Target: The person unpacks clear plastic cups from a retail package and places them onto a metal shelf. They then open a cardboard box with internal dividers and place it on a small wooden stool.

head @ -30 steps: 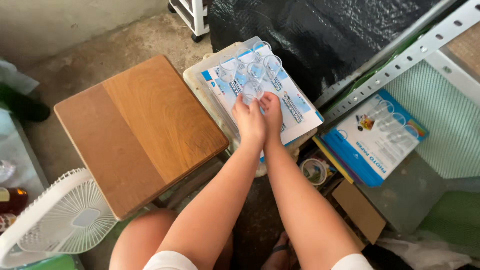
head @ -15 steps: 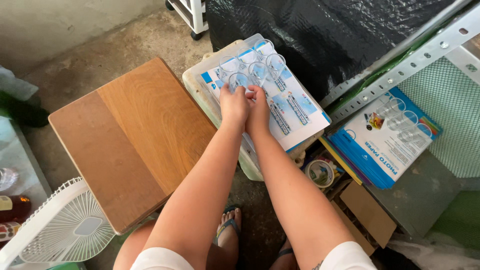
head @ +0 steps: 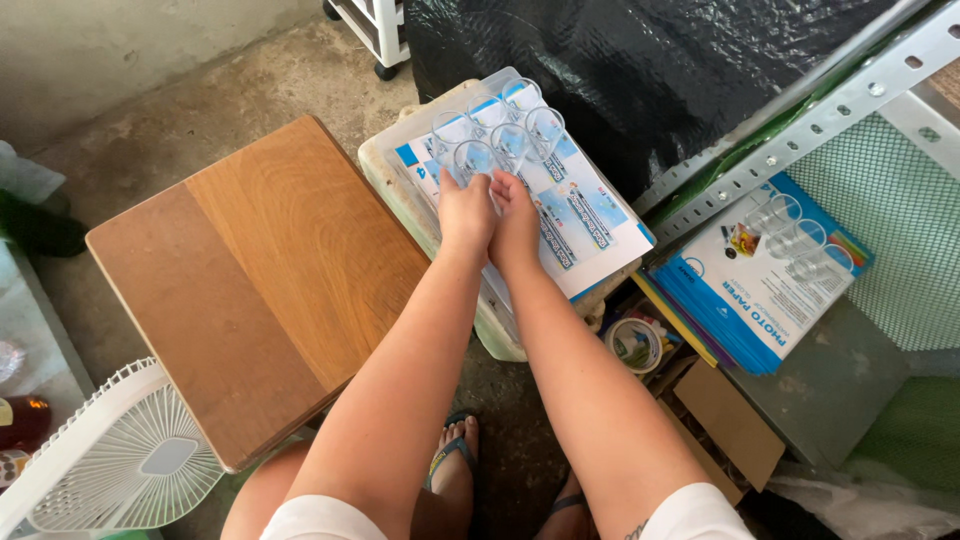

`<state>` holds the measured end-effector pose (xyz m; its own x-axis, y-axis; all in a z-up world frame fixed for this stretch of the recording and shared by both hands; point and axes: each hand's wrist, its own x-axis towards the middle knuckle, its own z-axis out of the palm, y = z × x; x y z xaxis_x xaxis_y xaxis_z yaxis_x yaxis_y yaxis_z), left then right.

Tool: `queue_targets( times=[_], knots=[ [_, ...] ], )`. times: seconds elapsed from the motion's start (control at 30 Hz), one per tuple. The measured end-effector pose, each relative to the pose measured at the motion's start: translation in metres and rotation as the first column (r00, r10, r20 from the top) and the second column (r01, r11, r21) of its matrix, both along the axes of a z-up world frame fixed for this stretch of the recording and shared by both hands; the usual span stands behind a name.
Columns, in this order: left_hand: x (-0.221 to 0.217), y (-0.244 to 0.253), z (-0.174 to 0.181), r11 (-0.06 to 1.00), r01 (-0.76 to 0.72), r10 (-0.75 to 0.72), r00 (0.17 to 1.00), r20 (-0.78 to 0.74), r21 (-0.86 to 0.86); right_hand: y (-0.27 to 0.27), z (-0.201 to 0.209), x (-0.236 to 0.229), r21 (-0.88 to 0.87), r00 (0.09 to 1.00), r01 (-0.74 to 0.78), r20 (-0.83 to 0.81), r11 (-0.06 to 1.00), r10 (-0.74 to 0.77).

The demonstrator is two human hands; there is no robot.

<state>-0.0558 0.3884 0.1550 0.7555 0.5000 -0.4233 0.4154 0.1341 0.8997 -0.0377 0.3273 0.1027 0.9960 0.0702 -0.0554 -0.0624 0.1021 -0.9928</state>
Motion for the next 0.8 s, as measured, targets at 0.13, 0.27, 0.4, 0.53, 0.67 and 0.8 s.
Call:
queue_targets(
  times=[0.13, 0.27, 0.4, 0.53, 0.67, 0.8],
  knots=[
    [-0.006, -0.018, -0.01, 1.0, -0.013, 0.012, 0.999, -0.049, -0.008, -0.016, 0.0, -0.005, -0.123, 0.994, 0.102, 0.046, 0.987, -0.097],
    [-0.019, -0.056, -0.023, 0.997, 0.046, -0.047, 0.999, -0.025, -0.059, -0.051, -0.008, -0.012, -0.123, 0.985, 0.171, 0.053, 0.978, -0.166],
    [-0.035, -0.104, -0.033, 0.985, 0.162, -0.162, 0.987, -0.005, -0.063, -0.106, -0.018, -0.032, -0.184, 0.98, 0.179, 0.119, 0.966, -0.159],
    [-0.061, -0.144, -0.033, 0.965, 0.25, -0.25, 0.968, 0.009, -0.074, -0.154, -0.024, -0.054, -0.331, 0.973, 0.195, 0.182, 0.923, -0.141],
    [-0.087, -0.189, -0.033, 0.929, 0.363, -0.361, 0.932, 0.044, -0.077, -0.206, -0.028, -0.075, -0.385, 0.958, 0.245, 0.238, 0.89, -0.161],
    [-0.108, -0.237, -0.03, 0.89, 0.448, -0.444, 0.894, 0.068, -0.087, -0.265, -0.029, -0.096, -0.375, 0.961, 0.24, 0.225, 0.896, -0.163]
  ],
)
